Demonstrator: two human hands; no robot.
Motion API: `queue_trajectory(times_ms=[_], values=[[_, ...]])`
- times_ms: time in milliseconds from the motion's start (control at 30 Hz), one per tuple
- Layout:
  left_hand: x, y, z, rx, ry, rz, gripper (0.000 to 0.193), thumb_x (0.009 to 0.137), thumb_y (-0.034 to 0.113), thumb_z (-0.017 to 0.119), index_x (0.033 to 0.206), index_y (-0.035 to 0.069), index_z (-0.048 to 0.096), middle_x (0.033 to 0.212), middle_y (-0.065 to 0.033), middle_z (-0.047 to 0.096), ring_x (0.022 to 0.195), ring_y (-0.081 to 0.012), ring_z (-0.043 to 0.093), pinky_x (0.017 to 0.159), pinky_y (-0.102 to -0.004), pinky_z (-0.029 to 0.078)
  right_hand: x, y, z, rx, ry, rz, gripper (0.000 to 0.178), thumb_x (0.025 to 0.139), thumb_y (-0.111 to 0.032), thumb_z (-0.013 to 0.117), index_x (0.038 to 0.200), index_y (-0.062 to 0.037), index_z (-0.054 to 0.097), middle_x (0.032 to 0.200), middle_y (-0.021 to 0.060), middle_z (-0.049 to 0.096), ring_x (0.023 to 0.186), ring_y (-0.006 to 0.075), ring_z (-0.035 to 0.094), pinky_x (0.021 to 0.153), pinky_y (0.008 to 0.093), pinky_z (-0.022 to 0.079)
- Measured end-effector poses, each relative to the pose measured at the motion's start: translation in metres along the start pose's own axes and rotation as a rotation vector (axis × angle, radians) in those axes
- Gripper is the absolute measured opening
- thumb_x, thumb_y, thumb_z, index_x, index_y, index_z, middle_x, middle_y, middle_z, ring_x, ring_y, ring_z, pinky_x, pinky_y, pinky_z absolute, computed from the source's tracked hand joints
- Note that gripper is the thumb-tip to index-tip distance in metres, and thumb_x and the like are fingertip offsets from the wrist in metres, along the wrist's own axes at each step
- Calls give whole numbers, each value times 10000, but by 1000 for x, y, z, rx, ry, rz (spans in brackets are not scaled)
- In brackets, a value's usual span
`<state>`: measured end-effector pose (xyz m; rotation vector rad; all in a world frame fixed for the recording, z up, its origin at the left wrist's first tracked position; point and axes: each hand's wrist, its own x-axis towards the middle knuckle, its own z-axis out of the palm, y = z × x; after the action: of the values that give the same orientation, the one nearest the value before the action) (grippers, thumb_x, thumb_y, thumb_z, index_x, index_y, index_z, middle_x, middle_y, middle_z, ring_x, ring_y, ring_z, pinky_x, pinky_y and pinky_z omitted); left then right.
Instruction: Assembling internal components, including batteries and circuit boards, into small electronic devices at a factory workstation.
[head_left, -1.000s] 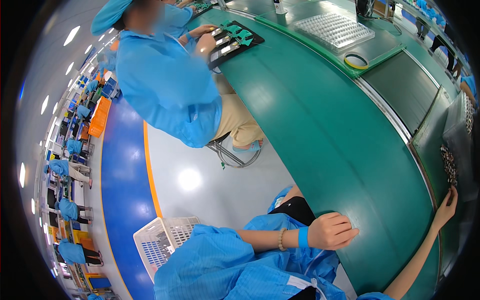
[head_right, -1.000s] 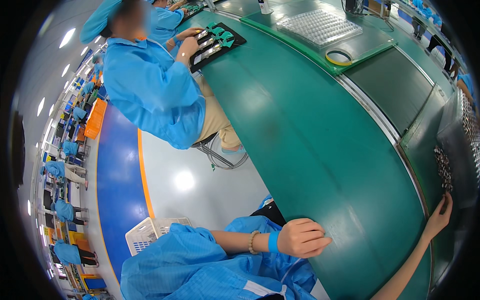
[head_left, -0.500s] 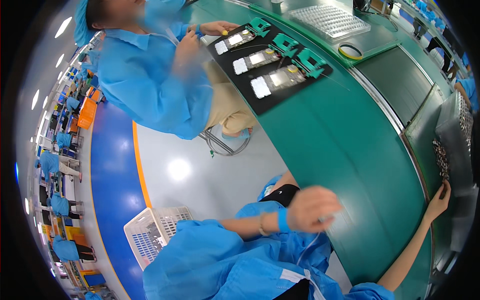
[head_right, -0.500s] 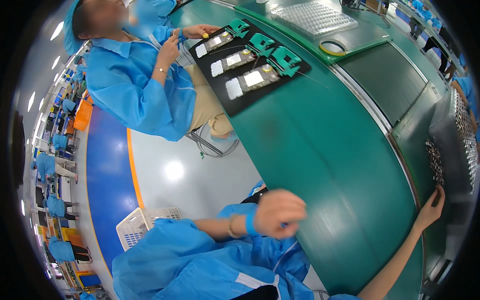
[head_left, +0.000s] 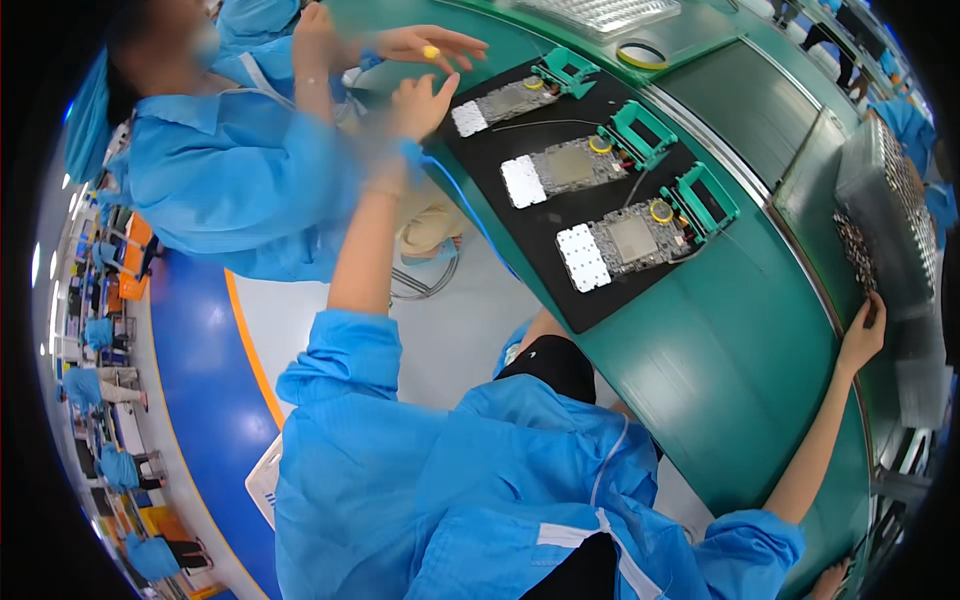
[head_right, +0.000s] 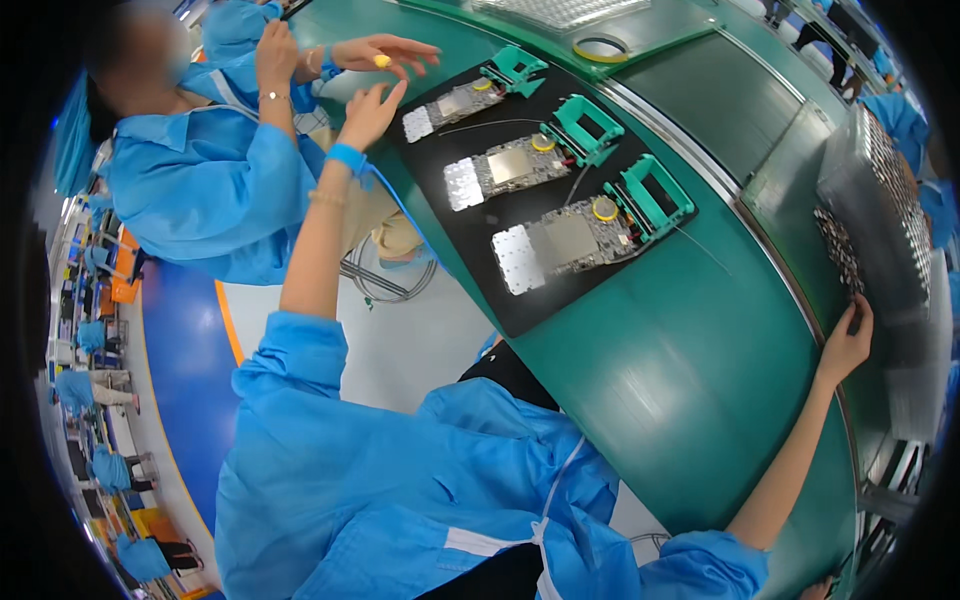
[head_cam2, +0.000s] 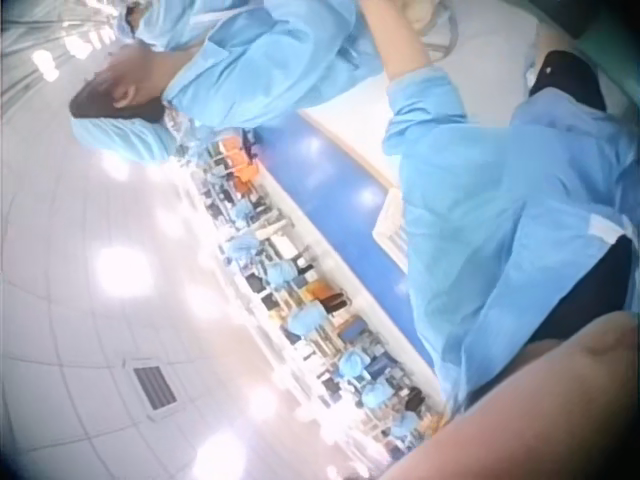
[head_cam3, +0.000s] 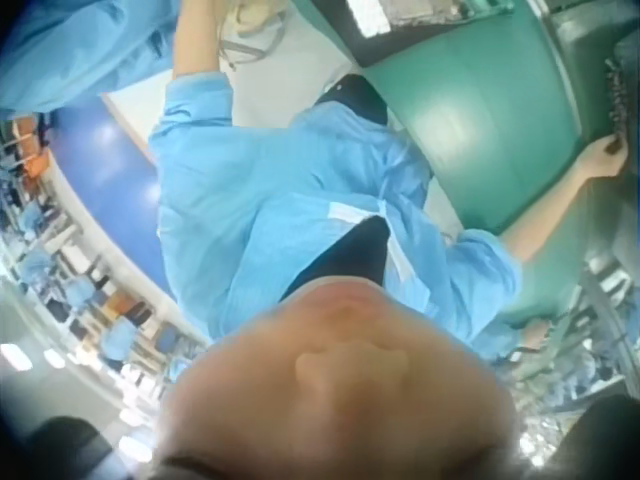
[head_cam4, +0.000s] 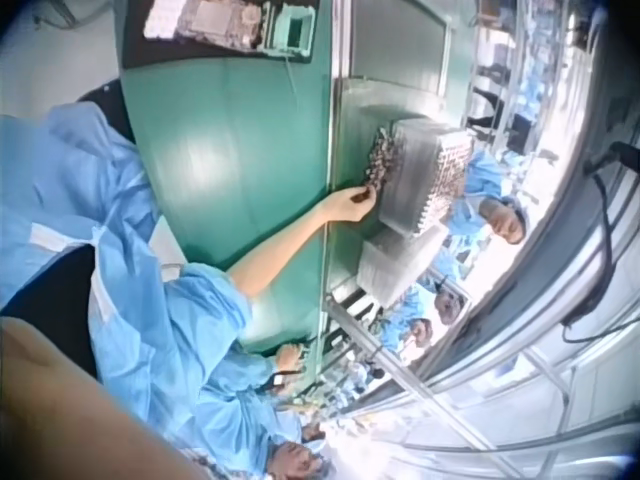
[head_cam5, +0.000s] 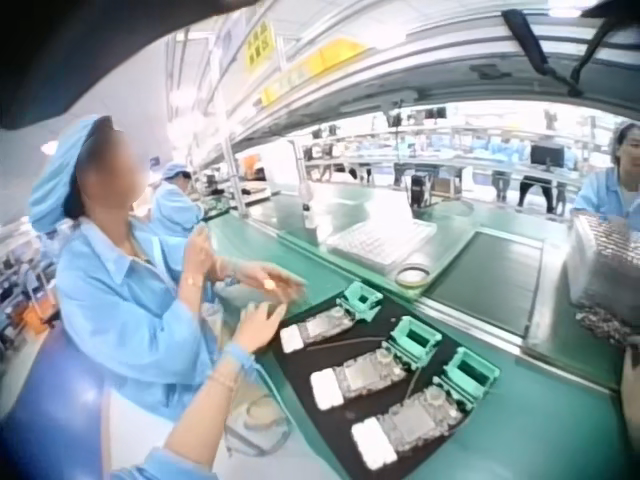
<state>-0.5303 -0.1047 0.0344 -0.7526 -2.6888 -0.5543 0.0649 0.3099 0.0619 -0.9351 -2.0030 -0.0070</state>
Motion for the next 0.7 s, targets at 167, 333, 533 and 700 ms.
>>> queue_trajectory(times_ms=[167, 333, 533, 700], values=[[12, 20, 20, 47, -291, 377, 395, 921, 451, 371, 1215, 246, 535, 1148, -118, 551, 1047, -322, 478, 911, -414, 367, -4, -20, -6, -10, 69, -23, 165, 892, -90, 552, 1019, -11, 621, 969, 74, 654, 864, 167, 613, 764, 270, 464], [-8, 16, -2, -129, -171, 203, 383, 871, 445, 511, 1112, 162, 605, 1006, -142, 543, 946, -321, 488, 845, -393, 388, 13, -118, -8, 192, 114, 72, 157, 873, -67, 590, 1008, -9, 645, 982, 34, 646, 866, 113, 595, 774, 240, 467], [-51, 26, -27, -227, -54, 207, 488, 871, 413, 536, 1153, 14, 537, 969, -164, 491, 921, -325, 462, 780, -428, 380, 44, -325, 43, 540, -206, 250, 211, 846, -53, 612, 1046, 9, 638, 976, 64, 649, 909, 111, 593, 828, 226, 449], [-28, 23, -38, -300, -221, 326, 558, 857, 393, 563, 1187, -48, 476, 1032, -175, 468, 947, -330, 442, 791, -441, 370, 45, -443, 121, 674, -458, 286, 192, 805, -88, 649, 985, -22, 661, 928, 43, 668, 891, 105, 613, 756, 235, 461]])
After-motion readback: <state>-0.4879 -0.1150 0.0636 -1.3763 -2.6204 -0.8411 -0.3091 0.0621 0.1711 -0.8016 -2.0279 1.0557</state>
